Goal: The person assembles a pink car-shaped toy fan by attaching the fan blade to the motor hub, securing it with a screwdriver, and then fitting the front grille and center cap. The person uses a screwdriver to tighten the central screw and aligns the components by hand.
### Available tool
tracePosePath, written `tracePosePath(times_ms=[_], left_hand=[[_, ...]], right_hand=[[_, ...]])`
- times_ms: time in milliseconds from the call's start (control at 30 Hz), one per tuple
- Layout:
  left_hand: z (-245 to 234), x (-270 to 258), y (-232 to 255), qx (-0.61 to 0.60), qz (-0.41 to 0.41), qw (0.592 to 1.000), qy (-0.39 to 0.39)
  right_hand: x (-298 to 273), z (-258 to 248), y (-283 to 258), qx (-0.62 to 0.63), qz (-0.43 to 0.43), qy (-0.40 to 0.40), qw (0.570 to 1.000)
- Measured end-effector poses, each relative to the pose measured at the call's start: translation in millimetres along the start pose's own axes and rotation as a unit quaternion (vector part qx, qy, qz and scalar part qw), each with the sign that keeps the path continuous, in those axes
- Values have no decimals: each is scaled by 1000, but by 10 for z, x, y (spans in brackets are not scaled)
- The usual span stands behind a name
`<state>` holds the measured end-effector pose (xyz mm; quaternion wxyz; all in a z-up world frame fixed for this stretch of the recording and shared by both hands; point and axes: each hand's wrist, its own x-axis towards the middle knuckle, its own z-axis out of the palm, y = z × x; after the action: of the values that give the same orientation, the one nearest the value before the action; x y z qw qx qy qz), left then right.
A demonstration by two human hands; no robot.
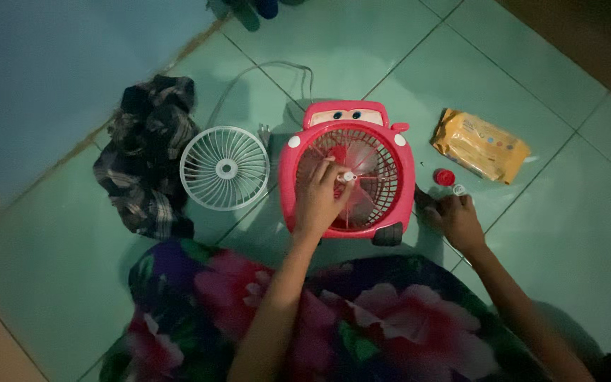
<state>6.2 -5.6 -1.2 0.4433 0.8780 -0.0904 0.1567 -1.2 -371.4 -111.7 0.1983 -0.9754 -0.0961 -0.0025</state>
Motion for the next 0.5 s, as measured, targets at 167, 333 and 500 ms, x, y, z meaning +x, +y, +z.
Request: tracePosePath(times_ms=[167,333,500], left_hand=[[-27,-2,78,36,-6,999,-7],[-22,21,114,37,1,999,-1],[14,61,51,31,4,1000,3]], right_hand=[[320,-201,-82,21,16,23,999],[776,-321,-121,24,-35,-2,999],[1073,44,110,-106,-72,-45,991]])
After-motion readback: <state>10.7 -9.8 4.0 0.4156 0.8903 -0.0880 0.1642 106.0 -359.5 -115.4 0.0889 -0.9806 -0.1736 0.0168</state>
